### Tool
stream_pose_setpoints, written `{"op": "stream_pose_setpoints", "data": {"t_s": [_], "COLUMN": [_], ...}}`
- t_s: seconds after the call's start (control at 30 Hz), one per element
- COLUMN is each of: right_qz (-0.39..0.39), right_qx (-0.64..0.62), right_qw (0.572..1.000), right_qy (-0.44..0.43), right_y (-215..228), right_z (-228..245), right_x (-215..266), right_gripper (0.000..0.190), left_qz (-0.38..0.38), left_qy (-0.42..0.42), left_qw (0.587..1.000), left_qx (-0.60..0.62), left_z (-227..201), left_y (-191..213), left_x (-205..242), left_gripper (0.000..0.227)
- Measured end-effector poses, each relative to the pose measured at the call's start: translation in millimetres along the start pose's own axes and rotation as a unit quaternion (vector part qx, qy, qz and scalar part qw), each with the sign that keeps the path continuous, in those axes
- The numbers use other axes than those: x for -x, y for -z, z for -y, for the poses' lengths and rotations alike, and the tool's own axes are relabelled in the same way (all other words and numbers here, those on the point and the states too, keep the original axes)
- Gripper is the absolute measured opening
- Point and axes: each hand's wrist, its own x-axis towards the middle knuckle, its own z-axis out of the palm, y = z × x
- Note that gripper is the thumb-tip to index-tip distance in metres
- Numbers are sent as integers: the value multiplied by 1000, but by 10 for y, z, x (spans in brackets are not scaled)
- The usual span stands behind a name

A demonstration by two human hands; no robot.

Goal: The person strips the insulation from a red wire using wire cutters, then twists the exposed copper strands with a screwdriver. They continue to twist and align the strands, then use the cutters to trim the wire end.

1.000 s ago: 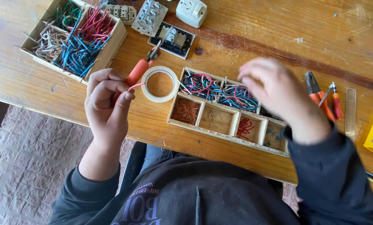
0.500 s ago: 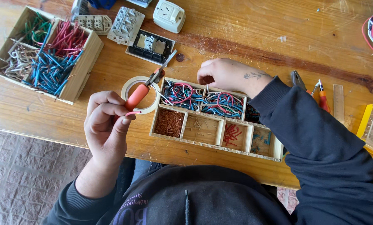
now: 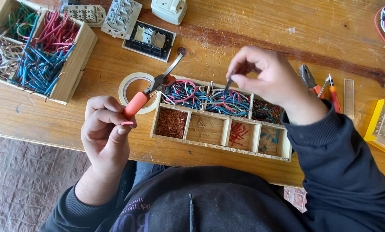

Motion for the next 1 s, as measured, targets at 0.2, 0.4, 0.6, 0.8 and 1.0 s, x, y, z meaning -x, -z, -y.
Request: {"op": "stream_pose_setpoints", "data": {"t_s": [0.2, 0.4, 0.6, 0.8, 1.0], "right_qz": [-83, -82, -57, -33, -38], "right_qx": [-67, -38, 52, 149, 200], "right_qw": [993, 992, 991, 980, 973], "right_qy": [45, 92, 112, 131, 113], "right_y": [-77, -149, -293, -375, -340], "right_z": [-241, -135, -159, -198, -369], "right_x": [259, 157, 93, 116, 222], "right_gripper": [12, 12, 13, 12, 12], "left_qz": [19, 34, 41, 66, 71], "left_qy": [-14, -2, -2, -17, -1], "left_qw": [1000, 999, 998, 995, 997], "left_qx": [20, -10, -40, -68, -35], "left_z": [85, -49, -79, -17, -108], "left_y": [-126, -292, -254, -189, -358], "left_x": [43, 10, 31, 61, 84], "left_gripper": [27, 28, 28, 27, 25]}}
